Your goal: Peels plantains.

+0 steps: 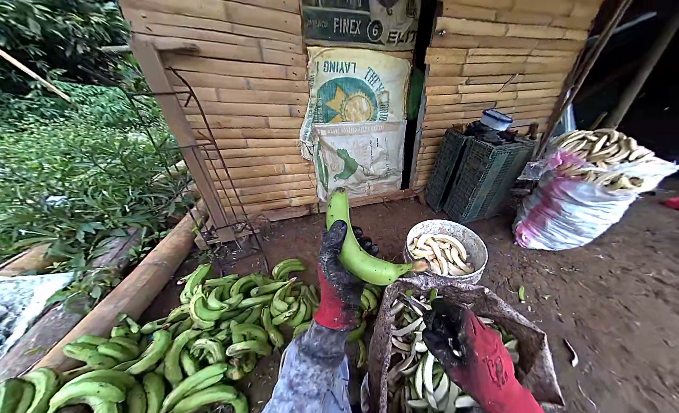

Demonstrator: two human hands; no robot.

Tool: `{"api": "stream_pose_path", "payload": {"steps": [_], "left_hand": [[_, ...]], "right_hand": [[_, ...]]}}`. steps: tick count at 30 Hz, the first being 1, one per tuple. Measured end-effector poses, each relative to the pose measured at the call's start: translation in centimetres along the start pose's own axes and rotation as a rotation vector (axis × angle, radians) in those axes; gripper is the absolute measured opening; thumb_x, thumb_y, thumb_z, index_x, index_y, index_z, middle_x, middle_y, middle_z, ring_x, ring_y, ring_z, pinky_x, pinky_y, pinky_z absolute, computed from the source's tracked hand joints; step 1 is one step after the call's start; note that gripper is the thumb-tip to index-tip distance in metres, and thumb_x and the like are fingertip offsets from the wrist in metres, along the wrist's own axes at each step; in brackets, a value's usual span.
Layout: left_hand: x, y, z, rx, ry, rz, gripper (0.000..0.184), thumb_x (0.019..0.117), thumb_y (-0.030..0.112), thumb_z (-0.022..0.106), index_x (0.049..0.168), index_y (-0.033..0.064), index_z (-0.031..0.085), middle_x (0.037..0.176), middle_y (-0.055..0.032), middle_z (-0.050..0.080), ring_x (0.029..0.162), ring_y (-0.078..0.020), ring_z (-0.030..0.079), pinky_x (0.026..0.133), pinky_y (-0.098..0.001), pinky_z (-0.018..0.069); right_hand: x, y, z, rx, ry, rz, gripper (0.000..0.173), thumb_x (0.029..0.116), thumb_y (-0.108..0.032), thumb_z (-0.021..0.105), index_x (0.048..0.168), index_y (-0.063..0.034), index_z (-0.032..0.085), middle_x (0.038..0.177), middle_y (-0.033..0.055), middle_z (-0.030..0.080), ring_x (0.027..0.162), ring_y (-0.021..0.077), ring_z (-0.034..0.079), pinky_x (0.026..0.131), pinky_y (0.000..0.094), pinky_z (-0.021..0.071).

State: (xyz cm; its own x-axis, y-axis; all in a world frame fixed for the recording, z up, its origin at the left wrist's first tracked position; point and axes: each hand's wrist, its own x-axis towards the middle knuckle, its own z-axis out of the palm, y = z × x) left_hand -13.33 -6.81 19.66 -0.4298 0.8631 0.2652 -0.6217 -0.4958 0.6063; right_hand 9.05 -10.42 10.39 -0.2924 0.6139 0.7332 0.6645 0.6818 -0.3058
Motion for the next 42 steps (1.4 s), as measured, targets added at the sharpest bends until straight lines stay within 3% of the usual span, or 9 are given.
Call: {"api": "stream_pose_path", "payload": {"steps": [5, 12, 23, 27, 31, 35, 37, 39, 42], "left_hand": [[-0.8, -8.3, 1.4, 0.022, -0.013, -0.241, 0.023, 0.1103, 0.017, 0.036, 0.106, 0.0050, 0.054, 0.075, -0.0025, 0.060, 0.059, -0.0106, 0.062, 0.057, -0.0245, 0.0579], [-1.6, -14.1, -1.7, 0.008, 0.009, -0.442, 0.023, 0.1096, 0.016, 0.035, 0.117, 0.0035, 0.054, 0.074, -0.0014, 0.061, 0.058, -0.0082, 0.062, 0.056, -0.0220, 0.0579], [-2.1, -15.4, -3.6, -0.023, -0.057, -0.470, 0.029, 0.1059, 0.013, 0.034, 0.089, 0.0075, 0.057, 0.063, -0.0003, 0.059, 0.051, -0.0077, 0.060, 0.052, -0.0221, 0.0566], [-2.7, -16.0, -4.3, 0.115, -0.100, -0.281, 0.006, 0.0929, 0.009, 0.050, 0.093, 0.0057, 0.055, 0.063, -0.0013, 0.059, 0.052, -0.0106, 0.060, 0.054, -0.0267, 0.0565], [-4.3, -16.3, -4.7, 0.626, -0.116, -0.106, 0.066, 0.0804, 0.009, 0.074, 0.137, -0.0098, 0.045, 0.098, -0.0083, 0.068, 0.079, -0.0130, 0.070, 0.074, -0.0309, 0.0619], [-4.2, -17.6, -5.6, 0.655, 0.085, -0.237, 0.052, 0.0936, 0.009, 0.068, 0.139, -0.0041, 0.047, 0.104, -0.0157, 0.066, 0.080, -0.0189, 0.069, 0.071, -0.0353, 0.0615], [-4.6, -17.8, -7.2, 0.919, -0.056, -0.106, 0.061, 0.0904, 0.008, 0.073, 0.142, -0.0104, 0.046, 0.125, -0.0232, 0.063, 0.110, -0.0221, 0.066, 0.098, -0.0350, 0.0539], [-4.3, -17.4, -8.8, 1.240, -0.296, -0.010, 0.063, 0.0871, 0.015, 0.077, 0.139, -0.0123, 0.052, 0.132, -0.0289, 0.062, 0.126, -0.0321, 0.061, 0.113, -0.0420, 0.0442], [-3.2, -16.5, -9.2, 1.567, -0.464, -0.419, 0.069, 0.0912, 0.031, 0.076, 0.146, -0.0009, 0.049, 0.144, -0.0246, 0.054, 0.138, -0.0340, 0.050, 0.118, -0.0486, 0.0369]], "right_hand": [[-1.1, 2.4, 0.5, 0.028, -0.149, 0.133, 0.044, 0.0904, -0.024, 0.061, 0.126, 0.0012, 0.068, 0.114, 0.0268, 0.070, 0.106, 0.0471, 0.069, 0.085, 0.0595, 0.0564], [-4.1, 5.0, 2.0, 0.519, -0.255, 0.306, 0.047, 0.1024, -0.029, 0.052, 0.138, 0.0016, 0.059, 0.109, 0.0112, 0.073, 0.095, 0.0130, 0.070, 0.087, 0.0334, 0.0572], [-4.4, 5.9, 2.2, 1.359, -0.468, 0.588, 0.051, 0.1039, -0.037, 0.056, 0.143, -0.0046, 0.050, 0.075, -0.0142, 0.055, 0.059, -0.0053, 0.048, 0.052, 0.0128, 0.0400], [-5.6, 5.3, 3.7, 1.512, -0.314, 0.762, 0.024, 0.1007, -0.039, 0.062, 0.109, -0.0164, 0.064, 0.067, -0.0109, 0.054, 0.052, -0.0028, 0.046, 0.045, 0.0135, 0.0362], [-6.9, 5.3, 5.6, 1.380, -0.186, 0.974, 0.019, 0.1045, -0.030, 0.050, 0.100, -0.0142, 0.060, 0.063, -0.0067, 0.056, 0.047, 0.0006, 0.047, 0.042, 0.0163, 0.0382], [-7.6, 4.9, 5.4, 0.983, -0.221, 0.957, 0.023, 0.1064, -0.020, 0.051, 0.116, -0.0044, 0.066, 0.070, -0.0039, 0.060, 0.055, 0.0020, 0.051, 0.052, 0.0195, 0.0443], [-8.5, 5.9, 5.6, 0.761, -0.315, 0.934, 0.032, 0.1061, -0.022, 0.053, 0.126, -0.0007, 0.066, 0.087, 0.0037, 0.067, 0.066, 0.0064, 0.058, 0.066, 0.0264, 0.0517], [-8.6, 6.6, 5.2, 0.757, -0.427, 1.069, 0.035, 0.1082, -0.029, 0.051, 0.131, -0.0045, 0.061, 0.080, 0.0028, 0.061, 0.059, 0.0091, 0.052, 0.057, 0.0278, 0.0458], [-8.5, 7.4, 3.7, 0.680, -0.669, 1.139, 0.040, 0.1102, -0.039, 0.045, 0.131, -0.0055, 0.052, 0.079, 0.0058, 0.059, 0.059, 0.0146, 0.055, 0.056, 0.0312, 0.0484]]}}
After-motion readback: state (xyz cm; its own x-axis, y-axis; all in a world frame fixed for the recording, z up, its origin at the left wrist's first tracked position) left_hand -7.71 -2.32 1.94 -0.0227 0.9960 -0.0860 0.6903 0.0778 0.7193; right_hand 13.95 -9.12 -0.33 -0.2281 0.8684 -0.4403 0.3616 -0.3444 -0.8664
